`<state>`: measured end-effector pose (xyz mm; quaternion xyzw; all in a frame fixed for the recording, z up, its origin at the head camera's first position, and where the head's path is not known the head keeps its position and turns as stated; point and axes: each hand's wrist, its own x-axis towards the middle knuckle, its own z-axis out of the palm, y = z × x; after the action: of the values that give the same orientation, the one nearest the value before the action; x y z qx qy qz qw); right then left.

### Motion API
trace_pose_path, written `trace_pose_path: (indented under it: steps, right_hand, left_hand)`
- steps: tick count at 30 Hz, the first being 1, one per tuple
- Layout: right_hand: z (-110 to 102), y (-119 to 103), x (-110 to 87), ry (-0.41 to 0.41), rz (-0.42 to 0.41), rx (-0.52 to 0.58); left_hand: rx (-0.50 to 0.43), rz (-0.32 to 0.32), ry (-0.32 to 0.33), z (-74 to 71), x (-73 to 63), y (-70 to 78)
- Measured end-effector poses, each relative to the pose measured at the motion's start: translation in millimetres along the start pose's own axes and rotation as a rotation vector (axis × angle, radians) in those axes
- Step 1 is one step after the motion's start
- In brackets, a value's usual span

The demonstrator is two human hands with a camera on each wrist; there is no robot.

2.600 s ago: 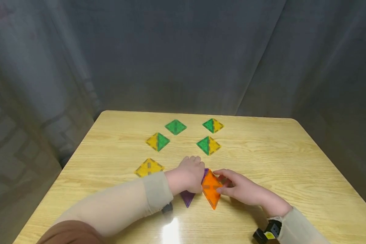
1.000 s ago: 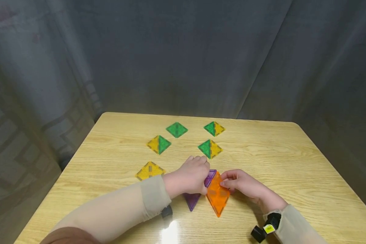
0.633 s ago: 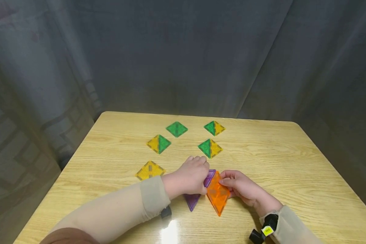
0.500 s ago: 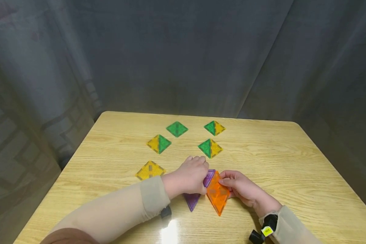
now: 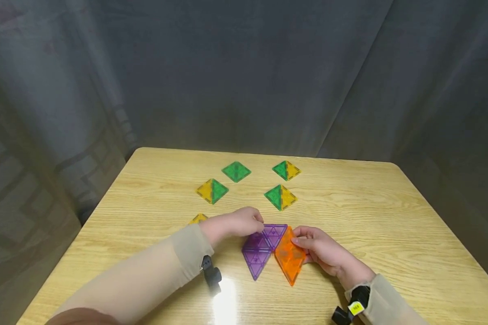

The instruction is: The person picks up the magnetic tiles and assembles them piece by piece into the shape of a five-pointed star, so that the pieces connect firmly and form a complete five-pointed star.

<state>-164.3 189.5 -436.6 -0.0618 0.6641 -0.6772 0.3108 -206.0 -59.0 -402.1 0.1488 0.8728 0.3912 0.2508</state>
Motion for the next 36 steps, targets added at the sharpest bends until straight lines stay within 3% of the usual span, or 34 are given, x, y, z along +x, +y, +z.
trace_pose_path:
  steps: [6,12,16,23,27,36]
  right_hand:
    - [0.0,0.1,-0.4,0.001,0.001,0.017]
    - [1.2,0.2,0.1,0.028,0.012,0.037]
    - [1.4,0.8,0.1,0.03,0.013,0.051]
    - [1.3,1.7,-0.8,0.014,0.01,0.097]
    - [2.3,2.9,-1.7,-0.014,-0.002,0.136]
    - [6.1,2.3,-5.9,-0.032,-0.043,0.202]
  left_hand:
    - [-0.225,-0.075,-0.033,-4.5,-7.8,-4.6]
    - [-0.341,-0.151,-0.019,-5.2,-14.4,-9.2]
    - [-0.366,-0.175,-0.025,-4.6,-18.5,-14.5]
    - [-0.34,-0.131,-0.043,-5.2,-29.9,-21.1]
    - [-0.41,-0.093,-0.04,-3.1,-36.4,-22.2]
    - [-0.578,-0.039,0.047,7.9,-42.5,-31.3]
